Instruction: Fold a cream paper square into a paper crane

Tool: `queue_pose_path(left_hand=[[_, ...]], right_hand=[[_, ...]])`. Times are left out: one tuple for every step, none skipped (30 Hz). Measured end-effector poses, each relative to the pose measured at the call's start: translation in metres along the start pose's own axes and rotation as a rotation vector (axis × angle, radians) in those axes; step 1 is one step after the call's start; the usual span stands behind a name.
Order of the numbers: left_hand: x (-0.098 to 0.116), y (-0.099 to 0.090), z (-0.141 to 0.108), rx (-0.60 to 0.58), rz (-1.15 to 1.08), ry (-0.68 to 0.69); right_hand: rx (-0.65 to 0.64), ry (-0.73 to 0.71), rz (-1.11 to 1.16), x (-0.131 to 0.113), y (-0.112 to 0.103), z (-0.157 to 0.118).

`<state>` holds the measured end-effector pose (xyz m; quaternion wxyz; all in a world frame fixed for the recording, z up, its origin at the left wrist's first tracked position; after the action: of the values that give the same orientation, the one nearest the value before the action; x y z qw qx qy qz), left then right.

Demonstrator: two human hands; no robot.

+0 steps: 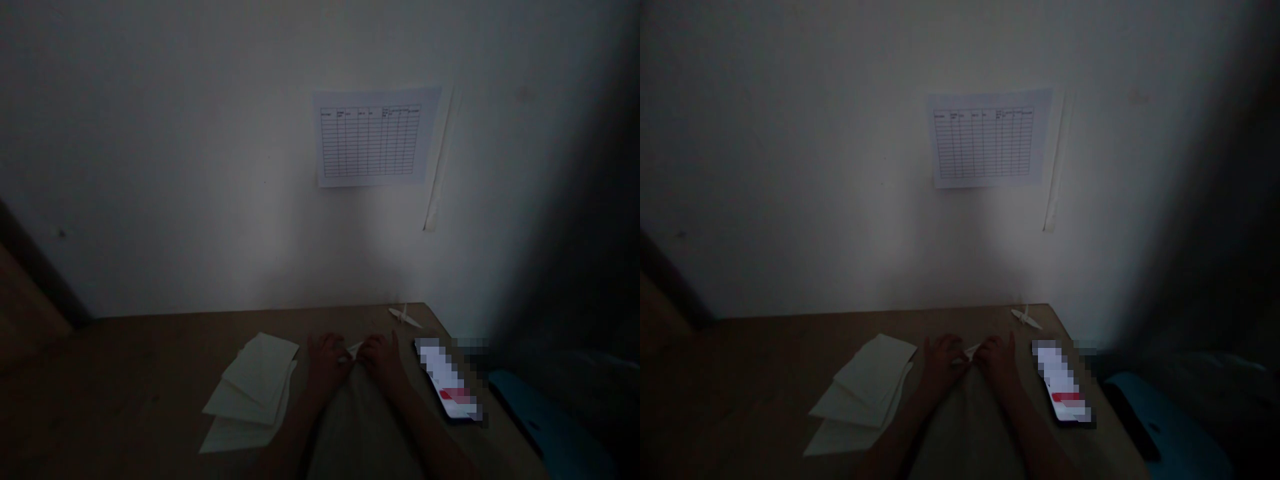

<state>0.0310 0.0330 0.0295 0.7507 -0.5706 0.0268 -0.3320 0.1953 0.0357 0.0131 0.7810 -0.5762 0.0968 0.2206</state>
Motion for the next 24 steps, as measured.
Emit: queue_pose_path(left_hand=[[0.000, -0.001, 0.000, -0.001, 0.000, -0.011], [0.001, -0.002, 0.001, -0.002, 0.001, -0.019], [0.001, -0.003, 0.001, -0.003, 0.003, -0.025], [0.002, -0.003, 0.001, -0.006, 0.005, -0.032], [0.002, -0.003, 0.002, -0.010, 0.006, -0.040], [0.002, -0.003, 0.002, -0.015, 0.007, -0.049], [0.001, -0.002, 0.002, -0.018, 0.008, -0.056], [0.000, -0.001, 0.002, -0.016, 0.008, -0.064], [-0.001, -0.001, 0.002, -0.012, 0.009, -0.068], [-0.002, 0.000, 0.002, -0.005, 0.010, -0.071], [-0.004, 0.000, 0.002, 0.000, 0.010, -0.072], [-0.006, 0.001, 0.002, 0.001, 0.010, -0.075], [-0.007, 0.001, 0.002, -0.004, 0.009, -0.080], [-0.009, 0.002, 0.002, -0.013, 0.006, -0.087], [-0.010, 0.001, 0.001, -0.020, 0.002, -0.093], [-0.011, 0.001, 0.001, -0.026, -0.002, -0.101], [-0.011, 0.001, 0.001, -0.030, -0.007, -0.106], [-0.011, 0.000, 0.001, -0.029, -0.010, -0.112], [-0.011, -0.001, 0.001, -0.026, -0.013, -0.117], [-0.010, -0.001, 0.001, -0.025, -0.013, -0.123], [-0.010, -0.001, 0.001, -0.026, -0.011, -0.132], [-0.010, -0.002, 0.001, -0.027, -0.005, -0.138], [-0.010, -0.002, 0.001, -0.026, 0.003, -0.141], [-0.010, -0.002, 0.001, -0.028, 0.011, -0.143]], right_hand=[[-0.002, -0.004, -0.010, -0.002, -0.001, 0.000], [-0.003, -0.008, -0.022, -0.003, -0.001, 0.000], [-0.003, -0.009, -0.036, -0.004, -0.001, 0.000], [-0.004, -0.010, -0.048, -0.005, -0.001, 0.000], [-0.006, -0.009, -0.057, -0.005, 0.000, 0.000], [-0.006, -0.005, -0.060, -0.005, 0.001, 0.000], [-0.006, -0.003, -0.059, -0.004, 0.002, 0.000], [-0.004, 0.002, -0.052, -0.002, 0.002, 0.001], [0.001, 0.009, -0.042, -0.001, 0.003, 0.001], [0.007, 0.019, -0.030, 0.001, 0.003, 0.001], [0.012, 0.032, -0.021, 0.003, 0.003, 0.002], [0.017, 0.044, -0.016, 0.005, 0.002, 0.002], [0.022, 0.053, -0.014, 0.006, 0.002, 0.002], [0.028, 0.058, -0.014, 0.007, 0.001, 0.002], [0.035, 0.058, -0.014, 0.007, 0.000, 0.002], [0.043, 0.057, -0.012, 0.006, 0.000, 0.002], [0.050, 0.057, -0.006, 0.005, -0.001, 0.001], [0.054, 0.057, 0.003, 0.004, -0.001, 0.001], [0.053, 0.060, 0.013, 0.003, -0.001, 0.000], [0.048, 0.062, 0.022, 0.003, -0.001, 0.000], [0.040, 0.063, 0.027, 0.002, 0.000, -0.001], [0.032, 0.065, 0.029, 0.002, 0.001, -0.001], [0.022, 0.068, 0.027, 0.002, 0.002, -0.001], [0.014, 0.075, 0.025, 0.003, 0.003, -0.001]])
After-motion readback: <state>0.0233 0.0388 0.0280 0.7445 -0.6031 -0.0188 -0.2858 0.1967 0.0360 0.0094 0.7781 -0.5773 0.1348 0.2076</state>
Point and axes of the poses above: each hand's wrist, its own z-axis towards the middle knuckle, its own y-axis out of the palm, x = y × z, the point moved 5 cm from there along z, towards the middle knuckle, and after that the axes turned 11 degrees about y, right-handed, at the moved point
